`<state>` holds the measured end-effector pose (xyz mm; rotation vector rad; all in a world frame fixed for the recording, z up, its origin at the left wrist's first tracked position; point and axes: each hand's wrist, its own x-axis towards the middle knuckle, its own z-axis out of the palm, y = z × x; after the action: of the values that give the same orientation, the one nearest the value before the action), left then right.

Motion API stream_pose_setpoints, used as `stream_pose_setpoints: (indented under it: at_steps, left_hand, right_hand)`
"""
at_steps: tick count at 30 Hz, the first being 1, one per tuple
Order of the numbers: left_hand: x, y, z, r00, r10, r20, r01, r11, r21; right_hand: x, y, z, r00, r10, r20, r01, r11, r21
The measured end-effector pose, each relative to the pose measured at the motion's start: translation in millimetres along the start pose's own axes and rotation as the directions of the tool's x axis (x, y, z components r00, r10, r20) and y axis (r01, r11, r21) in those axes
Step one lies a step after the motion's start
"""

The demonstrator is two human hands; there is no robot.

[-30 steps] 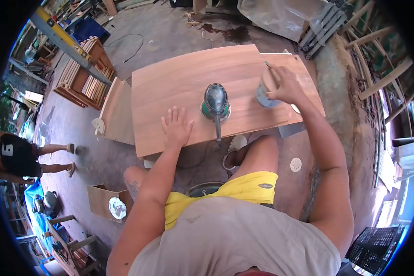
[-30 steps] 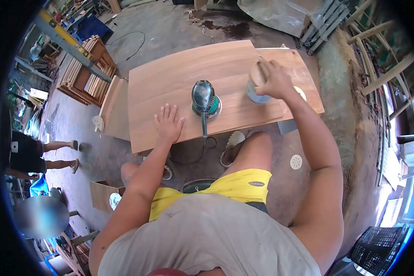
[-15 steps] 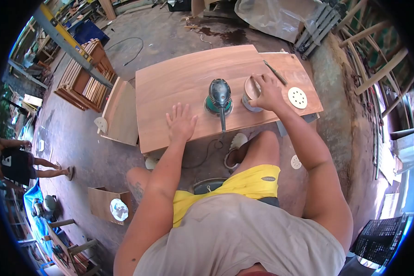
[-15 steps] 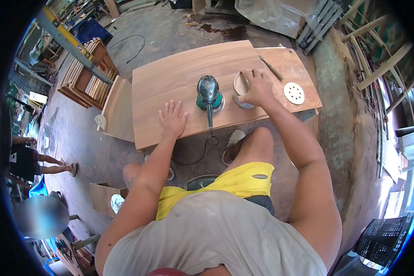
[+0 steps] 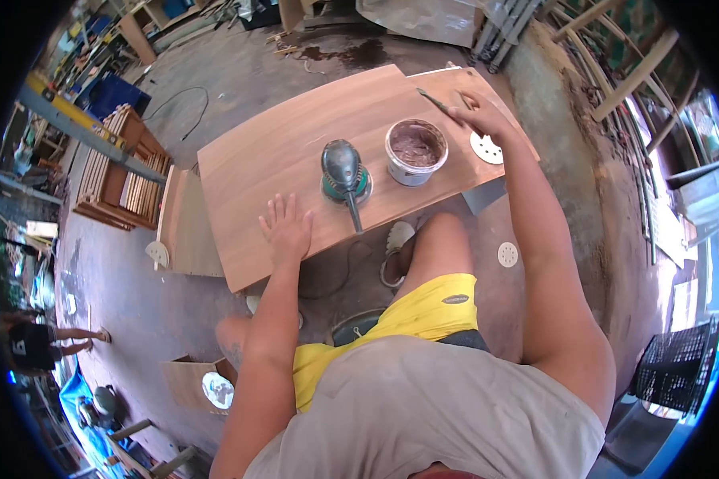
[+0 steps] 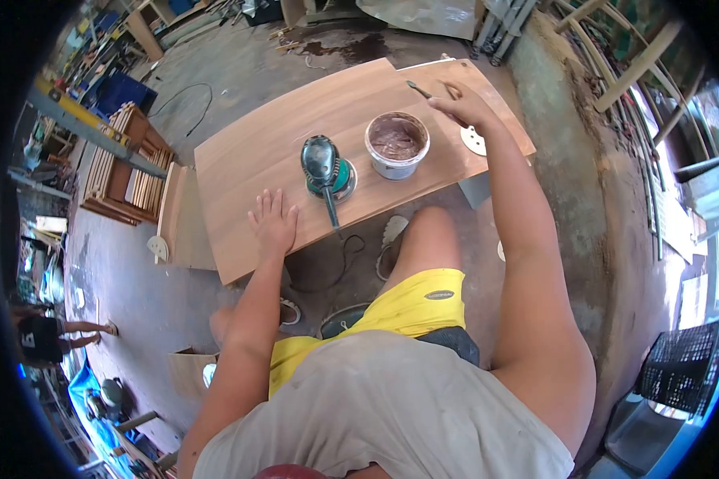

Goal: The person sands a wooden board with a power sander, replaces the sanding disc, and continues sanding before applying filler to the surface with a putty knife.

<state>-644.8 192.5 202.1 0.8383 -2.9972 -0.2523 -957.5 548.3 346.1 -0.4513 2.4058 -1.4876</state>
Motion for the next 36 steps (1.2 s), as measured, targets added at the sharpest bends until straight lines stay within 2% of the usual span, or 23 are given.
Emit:
stream_pose_setpoints:
  at_steps: [2, 3, 4, 6, 7, 8, 10, 11, 12, 14, 16, 21, 26, 28, 30, 31, 33, 34, 36]
  left_hand:
    - [1.1, -0.7, 2.4, 1.000, 0.013, -0.012, -0.013, 1.000, -0.007]
    - [1.3, -1.7, 4.2, 1.000, 0.009, -0.022, -0.009, 1.000, -0.015]
    - [2.3, -2.7, 6.7, 1.000, 0.019, -0.020, -0.019, 1.000, -0.011]
    - [3.0, -5.6, 12.0, 0.998, 0.022, -0.052, -0.022, 1.000, -0.007]
    - [3.1, -6.4, 12.8, 0.998, 0.035, -0.045, -0.036, 0.999, 0.000]
    - [3.3, -7.0, 13.8, 0.997, 0.037, -0.068, -0.039, 0.999, -0.018]
    - [2.8, -7.8, 14.3, 0.995, 0.064, -0.079, -0.066, 0.997, -0.028]
    - [2.7, -7.7, 13.2, 0.995, 0.055, -0.089, -0.059, 0.997, -0.050]
    - [3.0, -7.8, 13.2, 0.994, 0.049, -0.098, -0.057, 0.996, -0.073]
    - [4.8, -10.9, 17.7, 0.992, 0.081, -0.100, -0.086, 0.995, -0.053]
    - [5.5, -13.2, 21.7, 0.988, 0.110, -0.105, -0.115, 0.993, -0.036]
    - [6.9, -18.5, 28.0, 0.984, 0.105, -0.145, -0.112, 0.993, -0.043]
    - [7.6, -18.7, 20.6, 0.984, 0.139, -0.110, -0.142, 0.990, -0.022]
    - [10.1, -19.3, 22.9, 0.979, 0.178, -0.100, -0.180, 0.983, -0.019]
    - [10.8, -24.3, 23.8, 0.973, 0.180, -0.142, -0.185, 0.982, -0.025]
    - [14.5, -31.3, 24.8, 0.969, 0.202, -0.141, -0.206, 0.978, -0.016]
    - [15.6, -50.3, 24.9, 0.932, 0.324, -0.163, -0.339, 0.938, -0.070]
    - [10.2, -62.3, 24.5, 0.930, 0.327, -0.166, -0.341, 0.938, -0.064]
    - [-3.4, -90.9, 18.2, 0.979, 0.056, -0.194, -0.068, 0.996, -0.052]
  right_hand:
    - [13.1, 43.6, -25.2, 0.982, 0.184, 0.040, -0.185, 0.982, 0.030]
    - [13.4, 54.7, -26.1, 0.983, 0.179, -0.036, -0.178, 0.983, 0.040]
    - [16.4, 64.1, -30.0, 0.982, 0.184, -0.044, -0.182, 0.982, 0.046]
    - [22.9, 84.4, -37.0, 0.955, 0.290, -0.066, -0.294, 0.954, -0.062]
    - [45.8, 138.2, -28.9, 0.943, 0.026, -0.331, -0.081, 0.985, -0.151]
    - [47.7, 141.7, -31.3, 0.939, 0.041, -0.341, -0.095, 0.985, -0.143]
    - [45.9, 137.6, -26.0, 0.887, -0.060, -0.458, -0.099, 0.944, -0.314]
    - [37.3, 136.3, -17.4, 0.815, -0.202, -0.542, -0.013, 0.931, -0.365]
    - [21.4, 133.5, -6.4, 0.805, -0.180, -0.565, -0.042, 0.933, -0.358]
    - [-21.7, 127.8, 16.2, 0.788, -0.197, -0.583, 0.131, 0.979, -0.154]
    - [-62.5, 147.6, 42.4, 0.742, -0.182, -0.645, 0.093, 0.981, -0.170]
    - [-131.5, 188.2, 63.1, 0.725, -0.178, -0.665, 0.041, 0.975, -0.217]
    - [-100.4, 183.0, 45.1, 0.702, -0.210, -0.681, -0.003, 0.955, -0.297]
    - [-74.1, 169.8, 40.0, 0.684, -0.215, -0.697, 0.049, 0.967, -0.251]
    - [-54.5, 160.8, 43.4, 0.727, -0.116, -0.677, 0.046, 0.992, -0.121]
    - [-52.2, 155.4, 47.5, 0.714, -0.105, -0.692, 0.037, 0.993, -0.112]
    - [-59.0, 145.3, 65.6, 0.752, -0.005, -0.659, -0.043, 0.997, -0.057]
    - [-64.8, 143.4, 70.8, 0.750, -0.005, -0.662, -0.040, 0.998, -0.052]
    - [-73.9, 138.3, 81.9, 0.836, 0.109, -0.538, -0.141, 0.990, -0.018]
